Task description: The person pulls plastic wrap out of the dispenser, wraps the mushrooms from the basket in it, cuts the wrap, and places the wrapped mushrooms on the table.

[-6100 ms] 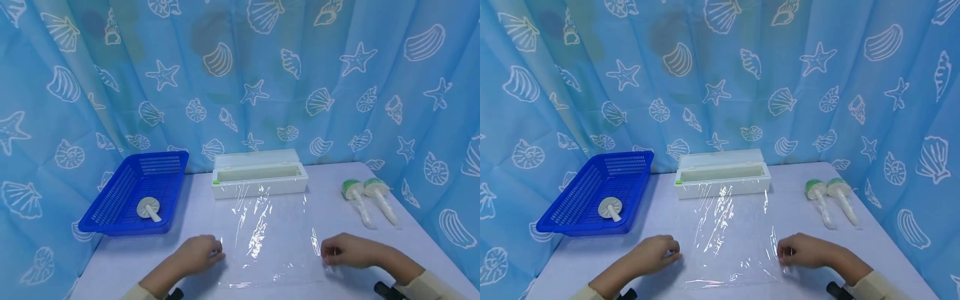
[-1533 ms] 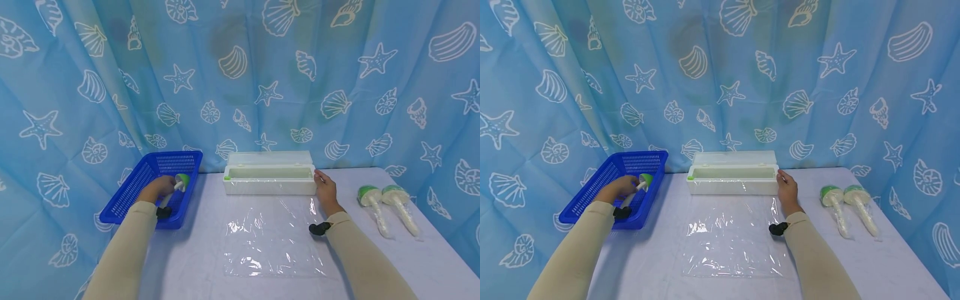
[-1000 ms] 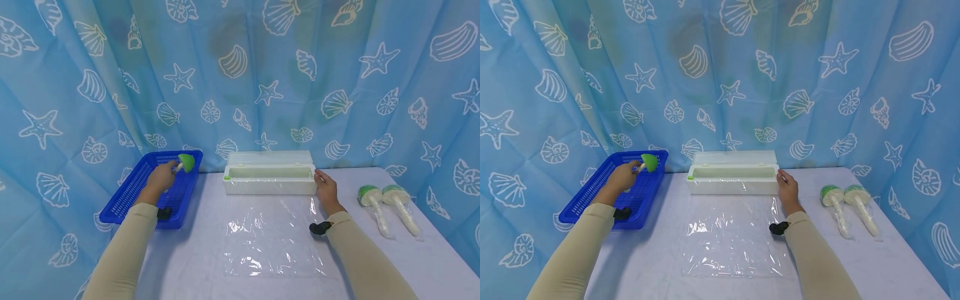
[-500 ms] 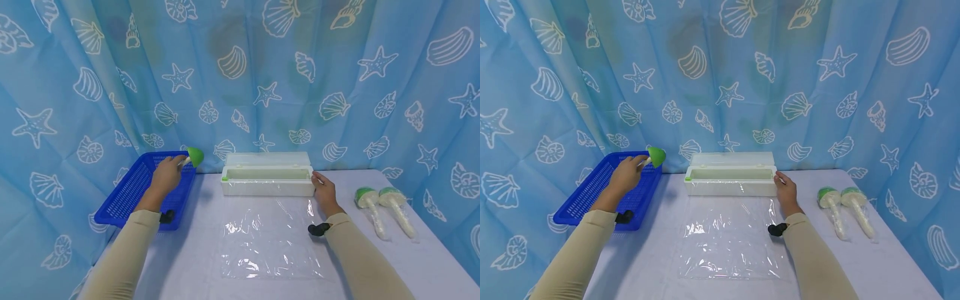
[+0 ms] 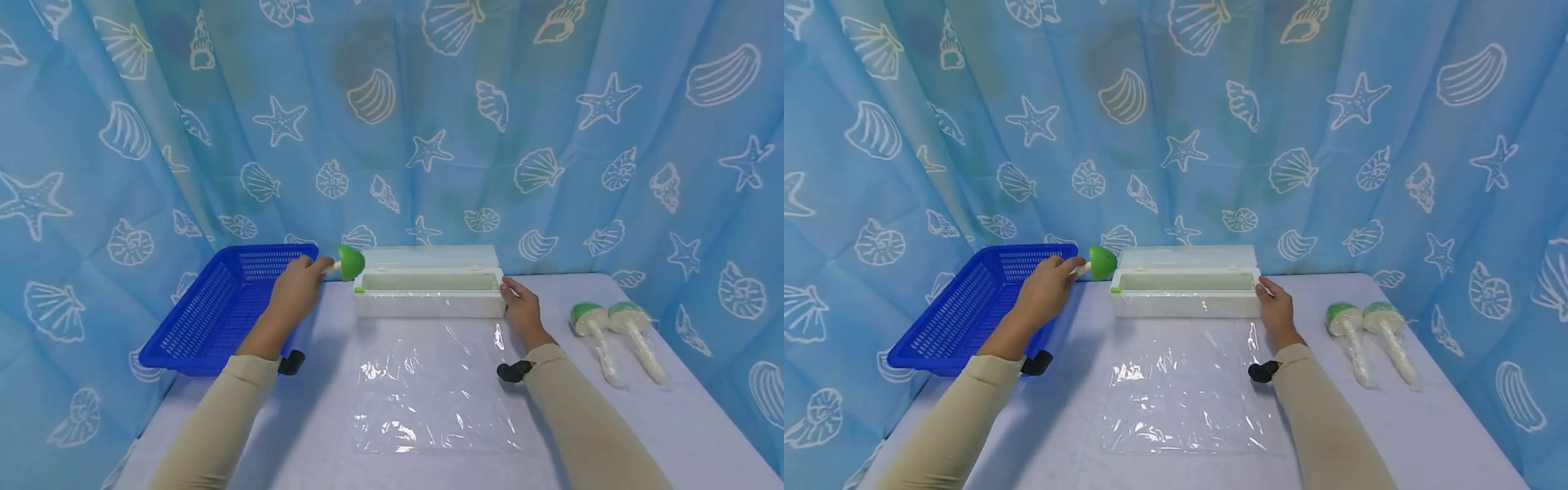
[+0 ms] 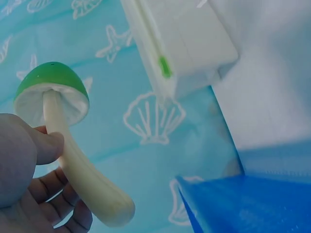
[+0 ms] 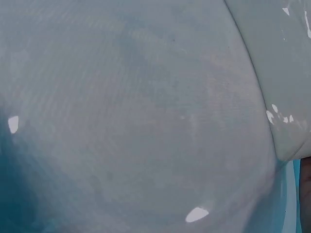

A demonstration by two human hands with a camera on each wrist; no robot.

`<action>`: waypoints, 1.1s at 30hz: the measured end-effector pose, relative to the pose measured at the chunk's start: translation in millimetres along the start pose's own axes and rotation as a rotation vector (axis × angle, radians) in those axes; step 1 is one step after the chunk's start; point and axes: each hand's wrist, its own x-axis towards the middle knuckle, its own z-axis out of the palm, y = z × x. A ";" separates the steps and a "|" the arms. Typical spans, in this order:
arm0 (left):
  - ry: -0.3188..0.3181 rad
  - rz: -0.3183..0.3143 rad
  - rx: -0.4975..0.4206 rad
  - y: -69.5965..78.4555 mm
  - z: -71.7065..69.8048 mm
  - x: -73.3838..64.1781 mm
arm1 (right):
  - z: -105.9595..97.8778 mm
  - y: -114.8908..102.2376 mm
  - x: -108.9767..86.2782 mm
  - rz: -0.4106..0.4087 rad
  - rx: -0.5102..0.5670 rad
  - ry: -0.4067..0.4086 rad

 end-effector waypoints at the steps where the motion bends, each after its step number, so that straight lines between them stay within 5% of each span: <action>1: -0.003 0.005 -0.001 3.1 0.8 -0.7 | -0.2 -0.6 -0.4 0.002 -0.002 -0.003; 13: 0.029 0.117 0.004 35.9 18.3 -15.7 | -9.6 -8.2 2.0 -0.068 -0.074 -0.081; 33: -0.042 0.261 -0.064 90.3 50.1 -47.0 | -14.4 -17.1 0.3 -0.057 -0.098 -0.105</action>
